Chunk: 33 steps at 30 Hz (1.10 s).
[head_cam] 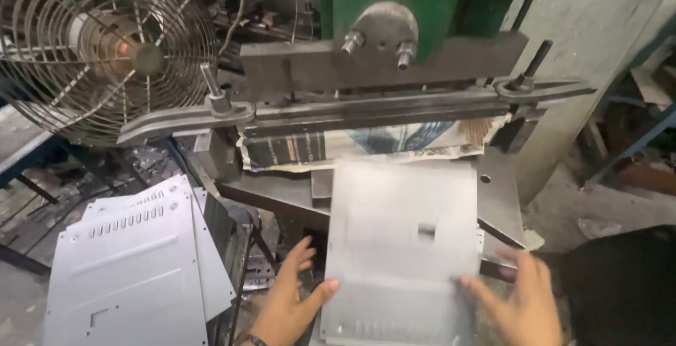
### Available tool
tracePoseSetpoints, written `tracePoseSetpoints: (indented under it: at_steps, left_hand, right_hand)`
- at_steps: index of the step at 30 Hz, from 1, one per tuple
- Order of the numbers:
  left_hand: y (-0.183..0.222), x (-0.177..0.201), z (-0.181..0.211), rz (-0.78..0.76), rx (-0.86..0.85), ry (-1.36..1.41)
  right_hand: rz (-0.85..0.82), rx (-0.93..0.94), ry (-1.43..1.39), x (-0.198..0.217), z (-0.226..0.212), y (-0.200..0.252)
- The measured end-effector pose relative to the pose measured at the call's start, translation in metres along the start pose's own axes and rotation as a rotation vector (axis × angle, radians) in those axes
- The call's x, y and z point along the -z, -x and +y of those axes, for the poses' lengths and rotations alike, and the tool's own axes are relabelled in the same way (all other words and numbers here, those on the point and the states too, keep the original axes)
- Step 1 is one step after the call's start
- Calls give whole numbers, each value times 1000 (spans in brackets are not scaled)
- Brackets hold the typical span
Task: Bending metal sheets using a manual press machine.
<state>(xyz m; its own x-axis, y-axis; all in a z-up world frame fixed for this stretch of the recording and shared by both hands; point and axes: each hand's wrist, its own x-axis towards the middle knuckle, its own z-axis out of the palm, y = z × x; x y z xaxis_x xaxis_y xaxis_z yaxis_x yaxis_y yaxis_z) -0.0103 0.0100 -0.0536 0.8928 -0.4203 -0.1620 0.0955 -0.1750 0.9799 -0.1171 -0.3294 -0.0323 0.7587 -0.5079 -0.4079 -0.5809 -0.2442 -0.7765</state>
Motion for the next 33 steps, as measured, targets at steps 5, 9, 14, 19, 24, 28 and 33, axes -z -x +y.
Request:
tracePoseSetpoints:
  at_steps: [5,9,14,19,24,28,33]
  left_hand:
    - [-5,-35,-108,180,-190,-129]
    - [-10,-52,-78,219,-146,-64]
    - [-19,-53,-32,229,-45,-164]
    - [-25,-51,-49,231,-76,-200]
    - [-43,-50,-41,271,-80,-237]
    - [-50,-49,-25,248,-11,-91]
    - [-52,-45,-24,162,98,4]
  right_hand:
    - [215,-85,120,-64,191,-91]
    - [260,455,-292,-133,197,-81]
    - [586,497,-318,-134,196,-83]
    - [685,446,-331,-148,217,-98]
    - [655,461,-389,-143,191,-83]
    - [609,349,-451,-131,134,-51]
    - [477,352,-518,-107,124,-53]
